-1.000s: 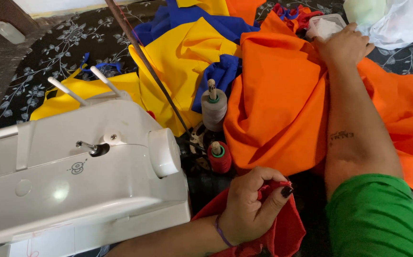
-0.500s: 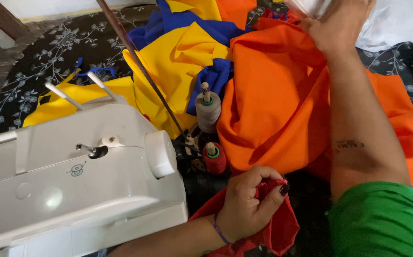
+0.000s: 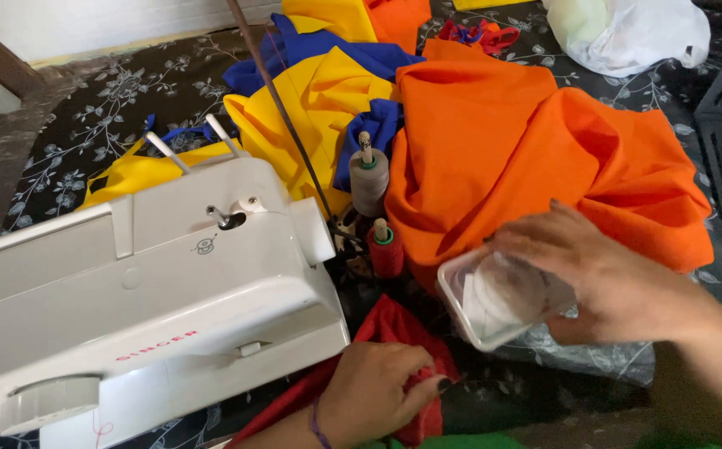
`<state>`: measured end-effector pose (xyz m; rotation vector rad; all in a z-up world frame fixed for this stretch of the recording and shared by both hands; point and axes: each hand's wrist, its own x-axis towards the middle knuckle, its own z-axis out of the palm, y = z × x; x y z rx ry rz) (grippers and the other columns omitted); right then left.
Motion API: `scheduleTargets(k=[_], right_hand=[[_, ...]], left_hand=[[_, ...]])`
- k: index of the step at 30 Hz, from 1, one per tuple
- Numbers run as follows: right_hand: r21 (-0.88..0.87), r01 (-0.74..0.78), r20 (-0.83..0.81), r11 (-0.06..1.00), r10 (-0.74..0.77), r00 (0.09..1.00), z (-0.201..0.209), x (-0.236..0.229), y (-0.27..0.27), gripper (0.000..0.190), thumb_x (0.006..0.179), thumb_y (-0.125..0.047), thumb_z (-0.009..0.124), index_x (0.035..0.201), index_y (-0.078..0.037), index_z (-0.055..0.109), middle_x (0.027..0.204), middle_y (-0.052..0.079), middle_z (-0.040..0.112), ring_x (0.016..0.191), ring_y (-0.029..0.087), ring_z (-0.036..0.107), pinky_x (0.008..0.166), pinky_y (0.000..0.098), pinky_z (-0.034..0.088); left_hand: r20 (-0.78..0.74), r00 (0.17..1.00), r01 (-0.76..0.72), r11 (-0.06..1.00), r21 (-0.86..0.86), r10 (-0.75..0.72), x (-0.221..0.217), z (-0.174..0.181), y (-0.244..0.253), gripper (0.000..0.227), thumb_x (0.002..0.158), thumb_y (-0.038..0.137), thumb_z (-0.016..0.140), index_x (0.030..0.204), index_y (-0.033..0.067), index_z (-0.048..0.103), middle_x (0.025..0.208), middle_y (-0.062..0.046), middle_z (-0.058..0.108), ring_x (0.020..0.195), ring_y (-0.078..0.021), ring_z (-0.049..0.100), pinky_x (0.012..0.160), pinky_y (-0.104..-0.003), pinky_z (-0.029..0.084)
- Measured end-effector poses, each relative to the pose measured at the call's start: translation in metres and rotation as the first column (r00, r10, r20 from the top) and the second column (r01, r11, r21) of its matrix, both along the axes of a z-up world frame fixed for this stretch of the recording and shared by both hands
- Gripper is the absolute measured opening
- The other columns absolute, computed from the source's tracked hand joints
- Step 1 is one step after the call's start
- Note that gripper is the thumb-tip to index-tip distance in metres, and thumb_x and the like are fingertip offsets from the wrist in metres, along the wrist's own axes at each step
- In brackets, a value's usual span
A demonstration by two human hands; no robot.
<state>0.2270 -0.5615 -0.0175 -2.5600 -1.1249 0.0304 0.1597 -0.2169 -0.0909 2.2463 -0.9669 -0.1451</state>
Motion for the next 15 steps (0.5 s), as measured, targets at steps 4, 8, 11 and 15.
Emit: scheduleTargets(k=[4,8,11,15], right_hand=[[-0.054,0.042,-0.11,0.998,-0.048,0.993,-0.044,-0.031,0.01,0.12,0.052,-0.029,0.103,0.16,-0.018,0.052,0.159,0.011,0.055,0.149,0.031,0.048,0.124,0.06,0.019],[-0.03,0.109,-0.144,0.994,-0.113,0.983,-0.081,-0.038,0.02,0.116,0.052,-0.022,0.098,0.159,-0.016,0.053,0.163,0.011,0.053,0.152,0.029,0.045,0.126,0.058,0.018],[-0.029,0.117,-0.105,0.993,-0.119,0.987,-0.102,-0.04,0.029,0.115,0.054,-0.021,0.091,0.161,-0.019,0.051,0.169,0.007,0.048,0.158,0.031,0.037,0.124,0.0659,0.014],[-0.01,0.138,-0.081,0.99,-0.138,0.987,-0.086,-0.062,0.06,0.097,0.073,-0.036,0.085,0.162,-0.023,0.05,0.173,0.009,0.041,0.164,0.037,0.024,0.123,0.0721,0.005]], left_hand=[[0.007,0.998,-0.068,0.973,0.221,0.068,-0.015,-0.033,0.004,0.034,0.098,0.042,0.072,0.114,0.0132,0.062,0.077,-0.013,0.074,0.069,-0.0426,0.071,0.056,-0.062,0.048],[-0.025,0.978,-0.198,0.958,0.207,0.207,-0.01,-0.056,-0.006,0.073,0.093,0.049,0.075,0.143,0.0037,0.049,0.099,-0.024,0.076,0.079,-0.0523,0.073,0.066,-0.065,0.053],[-0.012,0.962,-0.263,0.936,0.232,0.273,-0.008,-0.052,-0.016,0.105,0.088,0.064,0.075,0.158,-0.0027,0.036,0.1,-0.027,0.076,0.079,-0.0522,0.073,0.065,-0.063,0.055],[0.015,0.945,-0.318,0.908,0.273,0.326,-0.006,-0.046,-0.028,0.12,0.08,0.076,0.074,0.164,0.0021,0.033,0.096,-0.025,0.078,0.08,-0.0493,0.075,0.062,-0.064,0.055]])
